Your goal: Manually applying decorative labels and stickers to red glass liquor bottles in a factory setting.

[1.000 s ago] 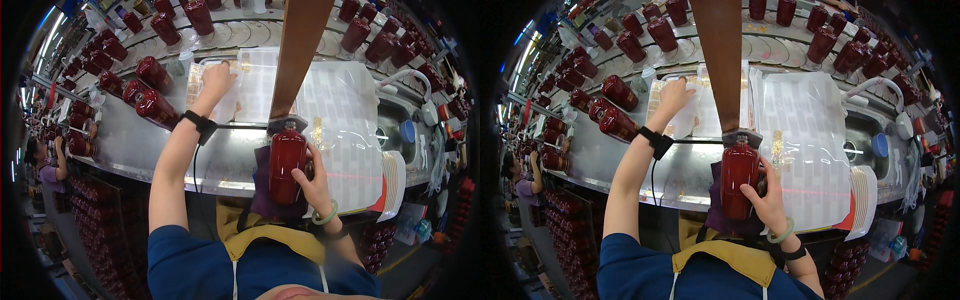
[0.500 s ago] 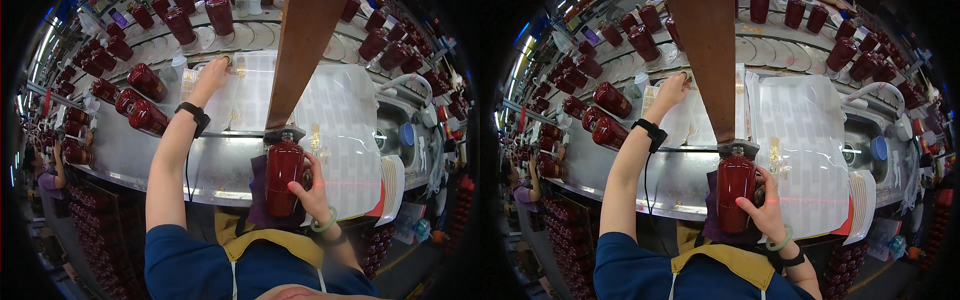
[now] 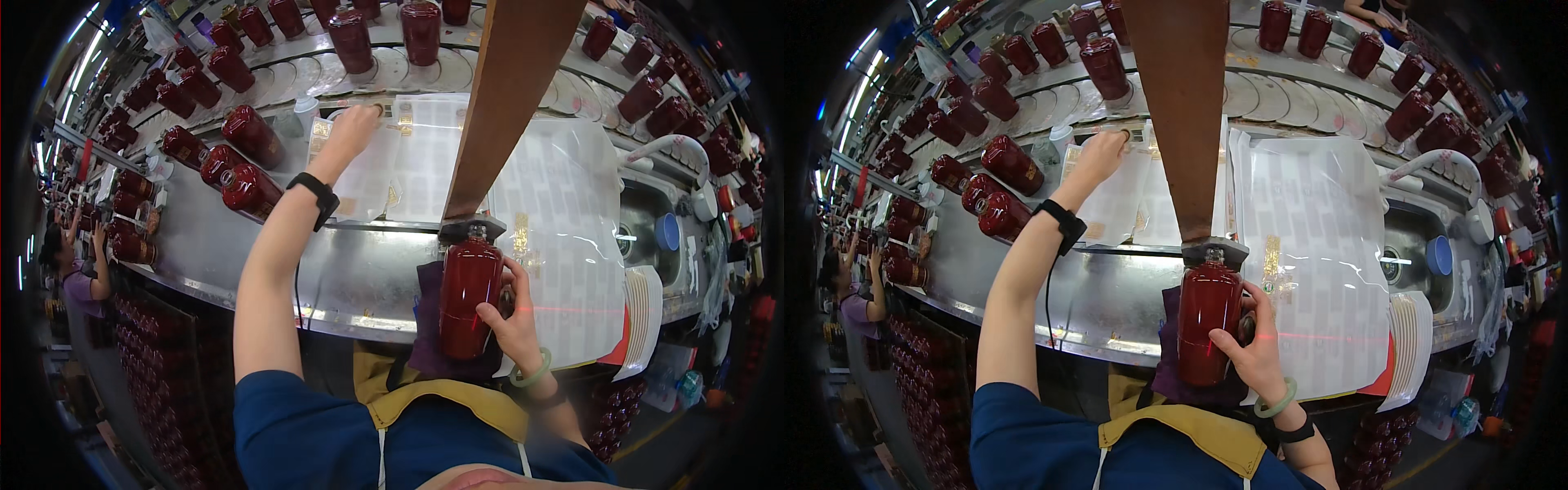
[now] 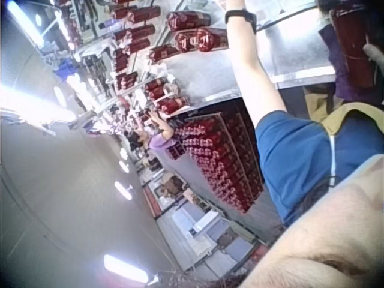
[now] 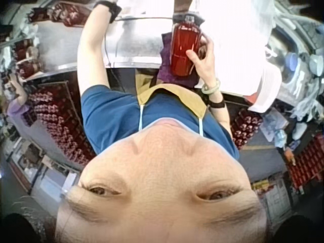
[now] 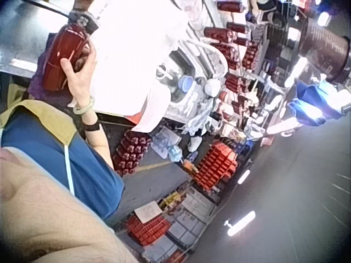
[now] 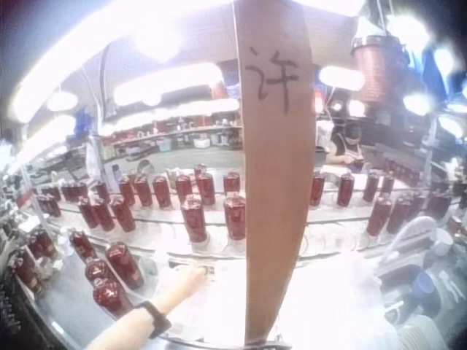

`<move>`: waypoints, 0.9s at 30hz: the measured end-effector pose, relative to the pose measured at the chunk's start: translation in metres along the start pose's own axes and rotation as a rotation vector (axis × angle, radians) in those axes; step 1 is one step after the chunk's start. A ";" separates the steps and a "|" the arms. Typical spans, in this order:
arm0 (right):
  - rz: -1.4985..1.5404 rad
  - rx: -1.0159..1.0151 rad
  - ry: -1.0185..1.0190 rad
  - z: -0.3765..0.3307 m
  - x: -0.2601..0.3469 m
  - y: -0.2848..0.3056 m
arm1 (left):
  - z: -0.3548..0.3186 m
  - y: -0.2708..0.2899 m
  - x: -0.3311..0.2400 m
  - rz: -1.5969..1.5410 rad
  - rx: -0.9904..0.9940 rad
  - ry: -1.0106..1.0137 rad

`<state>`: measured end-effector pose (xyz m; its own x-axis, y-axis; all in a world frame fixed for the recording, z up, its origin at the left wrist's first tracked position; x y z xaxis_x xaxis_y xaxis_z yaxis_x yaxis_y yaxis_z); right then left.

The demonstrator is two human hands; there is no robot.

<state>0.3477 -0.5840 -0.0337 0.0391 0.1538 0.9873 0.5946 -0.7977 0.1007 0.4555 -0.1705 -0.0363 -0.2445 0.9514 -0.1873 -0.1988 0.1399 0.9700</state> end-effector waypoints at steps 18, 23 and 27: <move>-0.532 -0.254 0.414 0.131 0.134 0.091 | 0.178 0.082 -0.010 -0.350 -0.682 0.139; -0.867 -0.215 0.834 0.257 0.182 0.076 | 0.200 0.062 -0.023 -0.579 -0.843 0.107; -1.010 -0.277 0.924 0.391 0.190 0.033 | 0.152 0.061 -0.007 -0.572 -0.897 0.058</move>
<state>0.6889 -0.3529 0.1095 -0.9079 0.3758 0.1857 -0.1331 -0.6784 0.7225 0.5890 -0.1271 0.0482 0.0670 0.7903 -0.6090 -0.9191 0.2864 0.2705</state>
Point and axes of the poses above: each hand's wrist, its own z-axis towards the middle knuckle, its own y-axis out of the back of the hand, x = y × z, the point moved 10 cm from there along z, towards the middle knuckle, and after that the axes turned 4 degrees about -z, right-handed, at the moved point
